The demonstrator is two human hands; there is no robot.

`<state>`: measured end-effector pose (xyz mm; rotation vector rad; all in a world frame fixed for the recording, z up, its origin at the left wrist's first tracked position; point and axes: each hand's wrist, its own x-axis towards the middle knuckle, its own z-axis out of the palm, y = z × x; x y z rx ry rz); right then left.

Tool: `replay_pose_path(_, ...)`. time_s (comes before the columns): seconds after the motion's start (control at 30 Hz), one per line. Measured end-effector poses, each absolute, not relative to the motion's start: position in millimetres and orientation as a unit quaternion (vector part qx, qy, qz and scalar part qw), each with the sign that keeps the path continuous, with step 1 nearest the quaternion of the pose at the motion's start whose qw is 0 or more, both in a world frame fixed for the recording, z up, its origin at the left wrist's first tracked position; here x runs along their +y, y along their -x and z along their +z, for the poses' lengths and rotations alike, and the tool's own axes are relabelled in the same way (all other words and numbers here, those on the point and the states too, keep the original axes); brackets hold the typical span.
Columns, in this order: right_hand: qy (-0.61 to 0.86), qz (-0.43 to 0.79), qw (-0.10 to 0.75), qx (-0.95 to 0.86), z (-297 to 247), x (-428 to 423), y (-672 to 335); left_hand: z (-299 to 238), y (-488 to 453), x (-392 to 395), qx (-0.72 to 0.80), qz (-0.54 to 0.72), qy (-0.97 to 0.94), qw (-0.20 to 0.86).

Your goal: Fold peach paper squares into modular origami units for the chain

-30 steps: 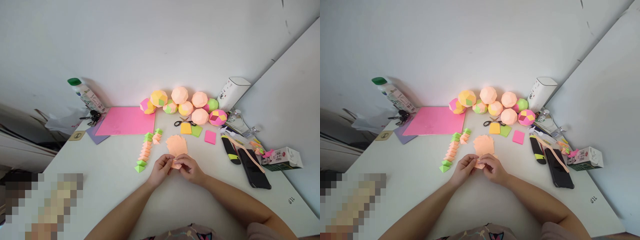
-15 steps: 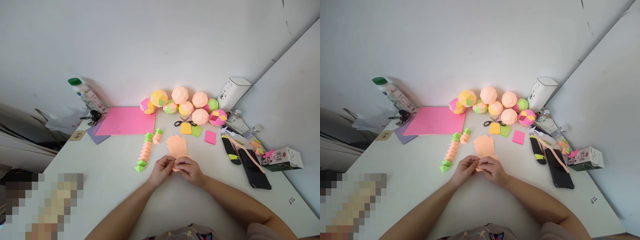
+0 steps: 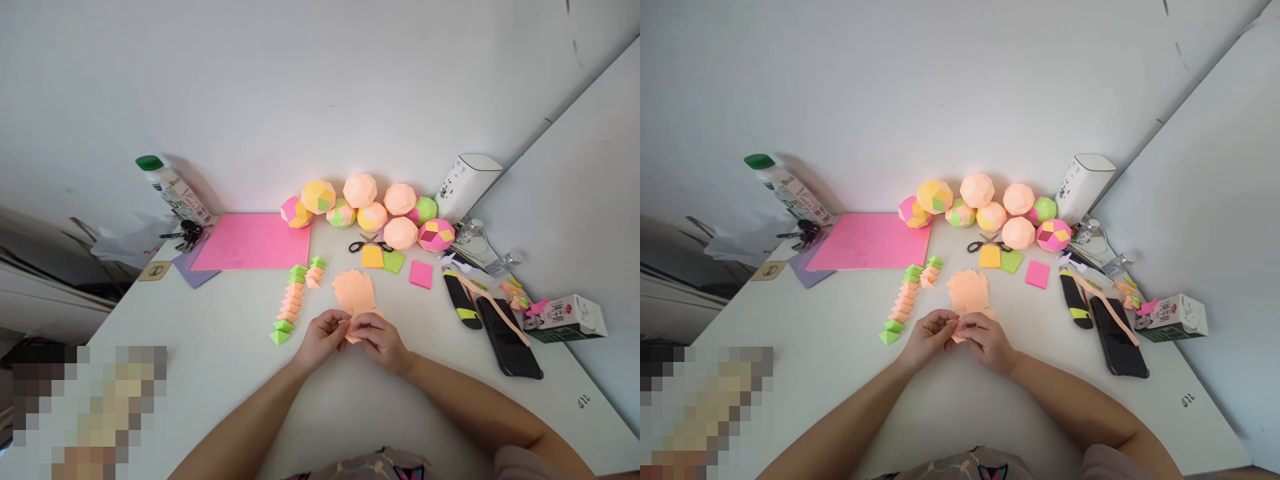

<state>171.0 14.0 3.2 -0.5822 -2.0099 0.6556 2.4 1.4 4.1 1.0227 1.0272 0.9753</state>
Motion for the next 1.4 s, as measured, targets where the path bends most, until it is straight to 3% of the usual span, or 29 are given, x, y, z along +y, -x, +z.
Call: replay_pose_path(1.4,0.281,0.263,0.478,-0.790,0.3,15.1,-171.9,5.2,2.0,-2.5,0.379,0.418,-0.460,0.685)
